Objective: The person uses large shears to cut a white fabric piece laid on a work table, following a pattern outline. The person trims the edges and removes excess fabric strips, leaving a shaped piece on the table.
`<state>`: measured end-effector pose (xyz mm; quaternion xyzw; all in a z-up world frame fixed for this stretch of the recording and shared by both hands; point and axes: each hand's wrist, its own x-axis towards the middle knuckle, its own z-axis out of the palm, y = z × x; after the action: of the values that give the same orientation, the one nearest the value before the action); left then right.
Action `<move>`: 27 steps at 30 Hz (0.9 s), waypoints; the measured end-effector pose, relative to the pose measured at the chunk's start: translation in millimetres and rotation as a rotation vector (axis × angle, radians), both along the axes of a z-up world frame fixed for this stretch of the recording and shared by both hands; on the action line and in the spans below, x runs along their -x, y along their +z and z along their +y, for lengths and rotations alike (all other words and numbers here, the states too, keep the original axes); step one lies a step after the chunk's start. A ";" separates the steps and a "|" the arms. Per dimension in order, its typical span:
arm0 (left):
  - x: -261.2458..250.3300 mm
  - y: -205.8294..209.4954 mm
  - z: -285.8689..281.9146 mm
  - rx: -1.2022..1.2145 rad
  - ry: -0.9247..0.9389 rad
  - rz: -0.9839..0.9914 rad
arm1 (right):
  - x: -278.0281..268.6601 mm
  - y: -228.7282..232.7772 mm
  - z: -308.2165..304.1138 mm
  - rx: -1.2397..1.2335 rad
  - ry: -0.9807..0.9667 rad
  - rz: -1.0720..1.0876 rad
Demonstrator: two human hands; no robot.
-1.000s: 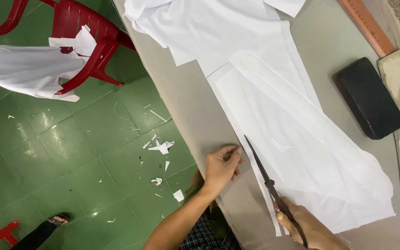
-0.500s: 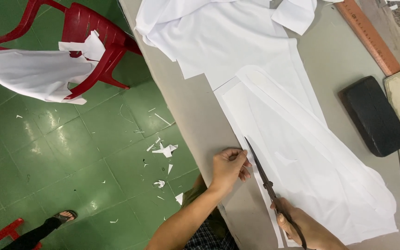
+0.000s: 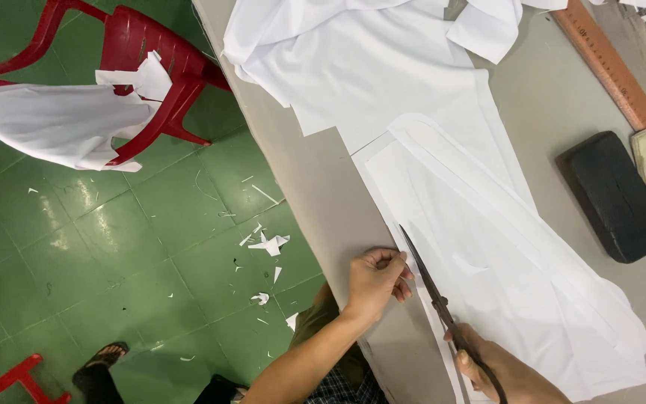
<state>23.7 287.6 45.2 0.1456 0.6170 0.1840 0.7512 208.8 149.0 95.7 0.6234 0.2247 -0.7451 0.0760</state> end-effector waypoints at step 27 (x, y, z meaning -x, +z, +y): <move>5.4 -3.5 -1.3 -0.010 -0.031 -0.100 | 8.1 -21.5 75.1 -0.253 0.090 -0.013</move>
<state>18.3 286.3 41.6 0.1497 0.5753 0.1825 0.7832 200.7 224.1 74.2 0.6221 0.3440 -0.7026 0.0317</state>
